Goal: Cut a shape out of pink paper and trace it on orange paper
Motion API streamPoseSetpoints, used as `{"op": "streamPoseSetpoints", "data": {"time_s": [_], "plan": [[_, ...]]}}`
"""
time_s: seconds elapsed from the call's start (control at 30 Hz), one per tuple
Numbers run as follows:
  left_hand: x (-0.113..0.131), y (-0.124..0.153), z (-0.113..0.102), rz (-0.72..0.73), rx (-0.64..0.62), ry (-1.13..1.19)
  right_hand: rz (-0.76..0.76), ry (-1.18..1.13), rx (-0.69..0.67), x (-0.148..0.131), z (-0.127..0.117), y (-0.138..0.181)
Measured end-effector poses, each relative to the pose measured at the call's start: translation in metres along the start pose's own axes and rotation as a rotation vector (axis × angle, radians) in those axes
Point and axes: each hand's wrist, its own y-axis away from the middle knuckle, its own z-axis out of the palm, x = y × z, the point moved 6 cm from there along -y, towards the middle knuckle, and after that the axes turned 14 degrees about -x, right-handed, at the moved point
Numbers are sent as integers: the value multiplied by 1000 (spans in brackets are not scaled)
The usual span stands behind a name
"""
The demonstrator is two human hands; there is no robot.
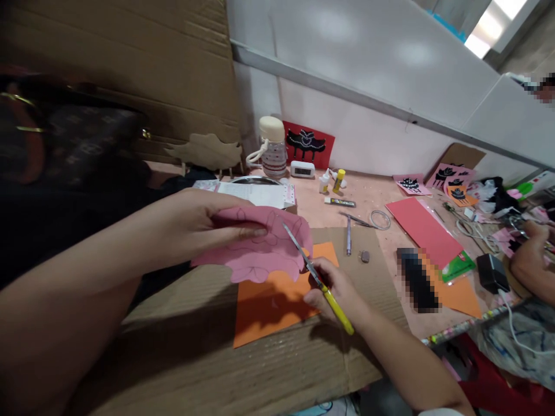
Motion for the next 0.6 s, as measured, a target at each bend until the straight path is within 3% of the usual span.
{"op": "streamPoseSetpoints", "data": {"time_s": [0.2,0.6], "plan": [[4,0,-1,-73,-39,66,0,23,5,-2,0,0],[-1,-1,1,-80,-66,131,-16,-6,11,-2,1,0]]}}
